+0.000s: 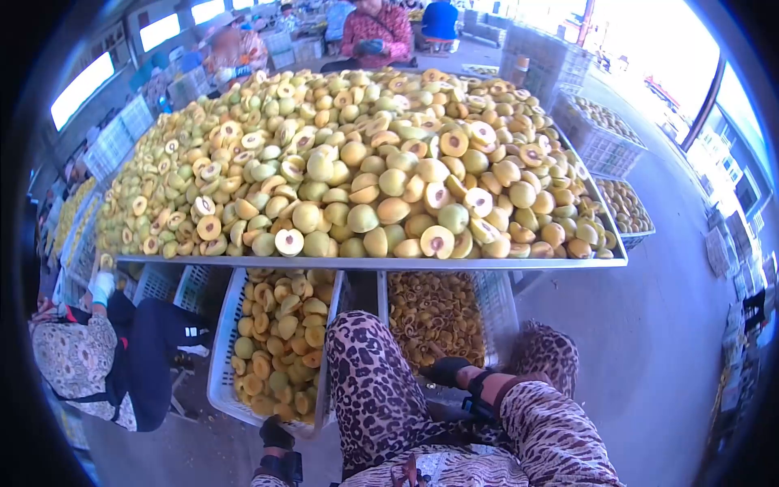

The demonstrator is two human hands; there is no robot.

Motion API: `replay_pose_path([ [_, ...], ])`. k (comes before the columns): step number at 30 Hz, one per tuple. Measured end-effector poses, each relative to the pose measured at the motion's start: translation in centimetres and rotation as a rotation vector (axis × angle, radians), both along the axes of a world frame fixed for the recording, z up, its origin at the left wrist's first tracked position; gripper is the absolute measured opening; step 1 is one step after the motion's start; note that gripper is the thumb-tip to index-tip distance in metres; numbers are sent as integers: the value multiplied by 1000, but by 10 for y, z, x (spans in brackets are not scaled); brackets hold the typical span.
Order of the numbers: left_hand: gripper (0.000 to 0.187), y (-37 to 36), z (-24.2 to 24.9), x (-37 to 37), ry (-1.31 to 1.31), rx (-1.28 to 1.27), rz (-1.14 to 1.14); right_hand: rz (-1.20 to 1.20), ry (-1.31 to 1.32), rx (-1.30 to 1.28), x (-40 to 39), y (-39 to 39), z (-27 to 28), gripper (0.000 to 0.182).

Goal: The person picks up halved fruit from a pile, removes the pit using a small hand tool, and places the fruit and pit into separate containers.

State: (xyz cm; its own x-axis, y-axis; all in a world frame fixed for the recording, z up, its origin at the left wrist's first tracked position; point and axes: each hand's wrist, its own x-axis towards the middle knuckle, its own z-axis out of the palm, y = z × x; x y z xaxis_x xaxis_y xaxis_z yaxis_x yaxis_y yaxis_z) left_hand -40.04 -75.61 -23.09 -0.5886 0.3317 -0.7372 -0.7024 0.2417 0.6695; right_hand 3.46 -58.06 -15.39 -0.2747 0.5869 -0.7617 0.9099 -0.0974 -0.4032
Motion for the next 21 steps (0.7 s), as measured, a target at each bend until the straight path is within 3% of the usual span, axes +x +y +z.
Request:
replay_pose_path([
  [1, 43, -9, -30, -15, 113, 29, -155, 140, 30, 151, -2, 1, 7, 69],
  [2, 44, -15, -59, -30, 223, 60, -310, 124, 36, 181, 0, 0, -1, 69],
  [3, 44, -7, -60, -28, 231, 87, -319, 225, 11, 193, 7, 2, -25, 68],
  [5, 25, -5, -67, -20, 59, 217, 4, 330, -19, 210, 3, 0, -30, 69],
  [6, 25, -4, -71, -22, 57, 230, 6, 231, -86, 149, -2, 1, -22, 68],
  [8, 23, -14, -82, -24, 747, -45, -483, 115, -176, 77, -9, 1, -18, 69],
  [9, 23, -11, -79, -19, 738, -38, -509, 93, -201, 72, -7, 2, -23, 70],
  [11, 21, 1, -39, 2, -75, 346, 54, 132, -218, 17, -14, 4, 3, 76],
  [12, 21, -3, -49, -6, -90, 326, 43, 139, -279, -37, -15, 9, -6, 77],
  [13, 32, -9, -61, -16, 392, 226, -393, 130, -333, -234, -25, 17, -6, 78],
  [14, 44, -26, -76, -24, 856, 93, -831, 152, -348, -274, -24, 13, -9, 78],
  [16, 42, -35, -98, -17, 876, 163, -699, 154, -112, -189, -16, 3, -20, 72],
  [18, 40, -36, -80, -6, 781, 84, -585, 148, -190, -255, -4, 19, -20, 70],
  [19, 40, -42, -77, -7, 765, 44, -608, -72, -176, -395, 8, 39, -10, 65],
  [20, 40, -44, -75, -7, 767, 44, -618, -130, -176, -352, 23, 65, -12, 62],
  [21, 39, -45, -71, -6, 768, 43, -632, 160, -285, -86, 45, 98, -25, 58],
])
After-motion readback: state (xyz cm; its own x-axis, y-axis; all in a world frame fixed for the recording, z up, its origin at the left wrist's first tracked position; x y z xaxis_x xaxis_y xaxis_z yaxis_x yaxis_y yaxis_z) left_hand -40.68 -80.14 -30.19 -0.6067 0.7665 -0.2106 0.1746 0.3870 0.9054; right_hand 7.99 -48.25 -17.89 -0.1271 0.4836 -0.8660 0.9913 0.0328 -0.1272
